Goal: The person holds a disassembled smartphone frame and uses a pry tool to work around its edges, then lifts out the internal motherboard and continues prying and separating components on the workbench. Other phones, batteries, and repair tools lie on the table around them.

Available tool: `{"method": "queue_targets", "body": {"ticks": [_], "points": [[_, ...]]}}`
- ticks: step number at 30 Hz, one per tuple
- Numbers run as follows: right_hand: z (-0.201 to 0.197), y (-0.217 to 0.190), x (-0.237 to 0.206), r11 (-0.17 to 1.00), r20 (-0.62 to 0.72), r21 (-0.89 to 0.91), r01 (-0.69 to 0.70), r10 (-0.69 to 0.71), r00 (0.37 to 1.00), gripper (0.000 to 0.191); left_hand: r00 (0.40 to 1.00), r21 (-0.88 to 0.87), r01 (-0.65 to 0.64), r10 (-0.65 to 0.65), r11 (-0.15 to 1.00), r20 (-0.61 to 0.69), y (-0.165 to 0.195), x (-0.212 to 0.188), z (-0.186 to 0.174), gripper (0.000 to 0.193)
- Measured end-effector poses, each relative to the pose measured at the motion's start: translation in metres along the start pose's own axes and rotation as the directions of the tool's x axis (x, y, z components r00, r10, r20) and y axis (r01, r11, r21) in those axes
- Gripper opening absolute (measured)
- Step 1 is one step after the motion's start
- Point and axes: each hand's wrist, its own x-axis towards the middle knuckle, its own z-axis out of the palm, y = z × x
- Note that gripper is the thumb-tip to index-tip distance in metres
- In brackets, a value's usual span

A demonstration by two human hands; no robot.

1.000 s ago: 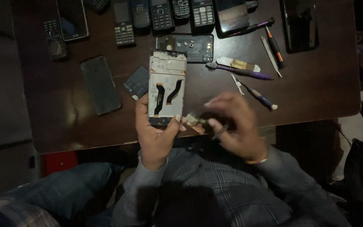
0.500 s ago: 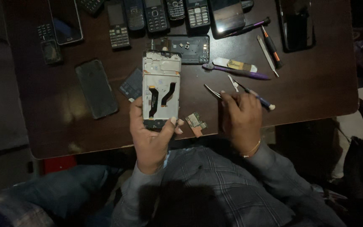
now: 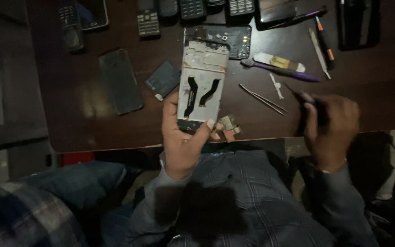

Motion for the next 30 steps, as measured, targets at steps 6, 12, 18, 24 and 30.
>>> {"method": "queue_targets", "body": {"ticks": [6,12,18,24,30], "points": [[-0.048,-0.038,-0.020,0.950,0.124,0.298,-0.096,0.061,0.990,0.013,1.000,-0.005,-0.015,0.015,1.000,0.009,0.008,-0.005,0.006,0.056],[-0.048,-0.083,-0.010,0.795,0.151,0.606,0.036,-0.160,0.976,0.032,1.000,0.000,0.018,-0.018,1.000,-0.012,0.013,-0.014,0.014,0.057],[-0.051,-0.112,0.006,0.840,0.103,0.521,0.152,-0.239,0.966,0.034,0.999,0.024,-0.001,0.003,1.000,-0.047,0.016,-0.021,0.019,0.056],[-0.060,-0.107,0.002,0.858,0.211,0.488,0.160,-0.294,0.932,0.041,0.999,-0.006,-0.003,0.003,1.000,-0.043,0.018,-0.023,0.019,0.058],[-0.062,-0.106,-0.001,0.852,0.204,0.490,0.185,-0.319,0.926,0.042,0.999,-0.014,0.006,-0.006,1.000,-0.033,0.021,-0.025,0.019,0.060]]}}
